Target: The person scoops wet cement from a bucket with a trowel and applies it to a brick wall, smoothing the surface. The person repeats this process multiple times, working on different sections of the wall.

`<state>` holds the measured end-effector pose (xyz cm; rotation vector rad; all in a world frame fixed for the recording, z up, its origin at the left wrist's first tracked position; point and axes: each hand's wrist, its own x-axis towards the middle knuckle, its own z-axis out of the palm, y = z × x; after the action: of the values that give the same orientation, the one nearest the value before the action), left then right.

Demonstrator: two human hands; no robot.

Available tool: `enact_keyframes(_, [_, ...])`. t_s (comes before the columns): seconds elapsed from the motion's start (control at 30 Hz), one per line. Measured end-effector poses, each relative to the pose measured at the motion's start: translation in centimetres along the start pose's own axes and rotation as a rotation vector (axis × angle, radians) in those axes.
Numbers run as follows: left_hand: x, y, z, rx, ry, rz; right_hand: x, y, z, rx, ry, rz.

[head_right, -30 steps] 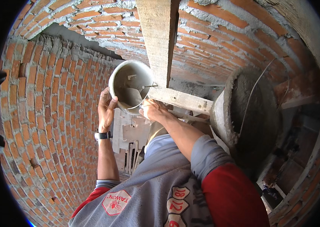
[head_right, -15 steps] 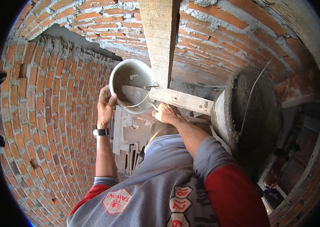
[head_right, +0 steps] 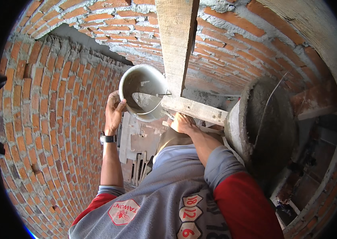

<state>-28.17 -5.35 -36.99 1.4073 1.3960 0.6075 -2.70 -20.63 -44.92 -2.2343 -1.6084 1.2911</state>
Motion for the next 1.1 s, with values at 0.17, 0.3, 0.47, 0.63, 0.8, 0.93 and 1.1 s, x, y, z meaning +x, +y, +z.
enact_keyframes(0.17, [1.0, 1.3, 0.3, 0.118, 0.039, 0.041, -1.7, 0.4, -1.5, 0.090, -0.121, 0.069])
enact_keyframes(0.3, [1.9, 1.9, 0.1, 0.212, 0.033, 0.023, -1.2, 0.4, -0.3, 0.066, -0.048, 0.004])
enact_keyframes(0.47, [1.2, 2.2, -0.6, 0.195, -0.014, 0.017, 1.7, -0.6, 2.8, 0.161, -0.067, -0.064])
enact_keyframes(0.63, [0.7, 2.0, -1.1, 0.144, -0.047, 0.004, 3.4, -2.7, 3.6, 0.172, -0.150, -0.009])
enact_keyframes(0.8, [0.4, 1.4, -1.1, 0.151, -0.033, -0.054, 3.2, -4.0, 2.2, 0.247, -0.172, 0.063])
enact_keyframes(0.93, [0.3, 1.1, -1.0, 0.062, -0.019, -0.055, 3.1, -4.1, 1.6, 0.233, -0.193, 0.056])
enact_keyframes(1.1, [0.5, 1.2, -0.7, 0.095, -0.016, -0.047, 3.1, -3.9, 2.2, 0.232, -0.059, 0.025])
